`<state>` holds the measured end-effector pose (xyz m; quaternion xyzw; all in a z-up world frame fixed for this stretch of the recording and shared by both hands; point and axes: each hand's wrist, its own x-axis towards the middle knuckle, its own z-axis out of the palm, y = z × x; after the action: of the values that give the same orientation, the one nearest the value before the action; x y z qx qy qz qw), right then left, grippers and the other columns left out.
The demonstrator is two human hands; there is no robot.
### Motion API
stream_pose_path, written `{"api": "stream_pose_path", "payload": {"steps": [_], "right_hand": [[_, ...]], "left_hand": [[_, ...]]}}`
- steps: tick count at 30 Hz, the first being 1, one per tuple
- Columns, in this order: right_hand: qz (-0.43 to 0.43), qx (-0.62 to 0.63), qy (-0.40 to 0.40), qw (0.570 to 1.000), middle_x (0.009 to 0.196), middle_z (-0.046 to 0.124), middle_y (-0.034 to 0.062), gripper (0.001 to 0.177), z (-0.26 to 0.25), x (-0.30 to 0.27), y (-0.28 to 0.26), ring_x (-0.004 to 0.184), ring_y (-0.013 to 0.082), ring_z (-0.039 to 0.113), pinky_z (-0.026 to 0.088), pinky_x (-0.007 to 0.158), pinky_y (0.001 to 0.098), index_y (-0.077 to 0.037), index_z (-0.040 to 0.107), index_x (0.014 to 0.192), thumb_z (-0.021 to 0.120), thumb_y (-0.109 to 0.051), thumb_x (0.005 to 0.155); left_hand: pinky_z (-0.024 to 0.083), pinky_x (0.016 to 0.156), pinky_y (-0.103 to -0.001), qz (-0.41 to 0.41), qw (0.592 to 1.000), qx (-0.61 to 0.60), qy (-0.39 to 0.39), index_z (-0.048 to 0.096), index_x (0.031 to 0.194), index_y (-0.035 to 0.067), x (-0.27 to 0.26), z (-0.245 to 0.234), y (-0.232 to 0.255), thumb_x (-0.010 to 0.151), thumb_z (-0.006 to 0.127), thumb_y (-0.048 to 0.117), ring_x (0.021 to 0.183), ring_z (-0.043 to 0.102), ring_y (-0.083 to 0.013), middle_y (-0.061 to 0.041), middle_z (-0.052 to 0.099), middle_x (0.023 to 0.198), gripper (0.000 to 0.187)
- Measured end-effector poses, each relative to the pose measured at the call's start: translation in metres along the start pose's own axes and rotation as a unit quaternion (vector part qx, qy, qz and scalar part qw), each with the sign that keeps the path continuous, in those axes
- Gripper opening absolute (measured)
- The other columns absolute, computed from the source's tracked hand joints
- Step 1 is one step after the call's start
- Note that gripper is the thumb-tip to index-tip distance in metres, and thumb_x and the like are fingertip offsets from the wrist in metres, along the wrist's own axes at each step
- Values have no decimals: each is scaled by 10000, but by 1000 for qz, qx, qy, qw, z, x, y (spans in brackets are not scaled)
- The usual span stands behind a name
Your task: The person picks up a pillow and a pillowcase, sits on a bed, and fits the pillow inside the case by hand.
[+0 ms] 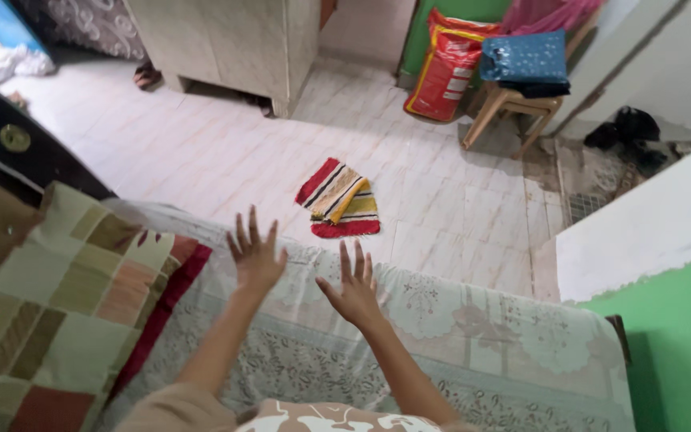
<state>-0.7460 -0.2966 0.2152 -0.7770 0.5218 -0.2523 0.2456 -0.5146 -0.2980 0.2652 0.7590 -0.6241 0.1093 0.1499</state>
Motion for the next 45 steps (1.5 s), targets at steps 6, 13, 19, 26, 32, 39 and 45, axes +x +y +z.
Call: {"api": "stream_pose_path", "payload": {"steps": [6, 13, 19, 26, 32, 39, 45], "right_hand": [[35, -66, -124, 989, 1688, 24, 235, 1194, 84, 14, 137, 1581, 423, 23, 98, 1200, 705, -181, 202, 1634, 682, -838, 761], [138, -86, -264, 951, 1709, 71, 191, 1421, 161, 26, 228, 1595, 395, -12, 111, 1211, 691, -187, 164, 1650, 751, -883, 558], [174, 32, -202, 963, 1700, 63, 230, 1488, 247, 139, 219, 1600, 357, 72, 136, 1227, 624, -147, 181, 1629, 796, -871, 484], [248, -116, -128, 953, 1714, -21, 194, 1563, 388, 164, 155, 1563, 424, -81, -20, 1195, 684, -164, 32, 1639, 831, -838, 478], [293, -94, -27, 951, 1701, -159, 120, 1695, 423, 128, 196, 1501, 450, -208, -16, 1128, 785, -250, -73, 1630, 952, -731, 369], [442, -60, -141, 884, 1665, -351, 79, 1770, 429, 117, 195, 1471, 485, -371, -73, 1097, 803, -367, -163, 1587, 978, -691, 274], [422, -56, -130, 896, 1650, -354, 99, 1785, 430, 108, 203, 1445, 472, -393, -117, 1080, 802, -367, -182, 1583, 949, -727, 250]], "left_hand": [[104, 1130, -807, -50, 983, 70, -165, 273, 1599, 343, -10, 13, -17, 722, 774, 626, 1545, -215, -444, -82, -204, 1700, 1049], [201, 1092, -832, -42, 965, 69, -251, 36, 1614, 415, 13, 108, -4, 579, 855, 713, 1507, -255, -509, -78, -291, 1667, 1354], [272, 1051, -836, -127, 943, 73, -298, -49, 1632, 400, 51, 215, -75, 534, 897, 713, 1515, -220, -530, -71, -294, 1685, 1482], [214, 1130, -806, -44, 904, 146, -399, -98, 1640, 382, 69, 311, -209, 582, 857, 765, 1529, -188, -514, -102, -310, 1682, 1475], [5, 1089, -865, -172, 819, 64, -544, -294, 1601, 283, 93, 370, -246, 542, 834, 813, 1457, -389, -560, -69, -368, 1685, 1636], [-134, 1070, -826, -161, 847, -35, -506, -310, 1577, 296, 78, 380, -265, 477, 853, 817, 1395, -471, -526, -81, -450, 1648, 1684], [-134, 1066, -832, -171, 827, -27, -535, -333, 1575, 264, 82, 384, -264, 481, 839, 831, 1373, -497, -528, -143, -489, 1611, 1701]]}}
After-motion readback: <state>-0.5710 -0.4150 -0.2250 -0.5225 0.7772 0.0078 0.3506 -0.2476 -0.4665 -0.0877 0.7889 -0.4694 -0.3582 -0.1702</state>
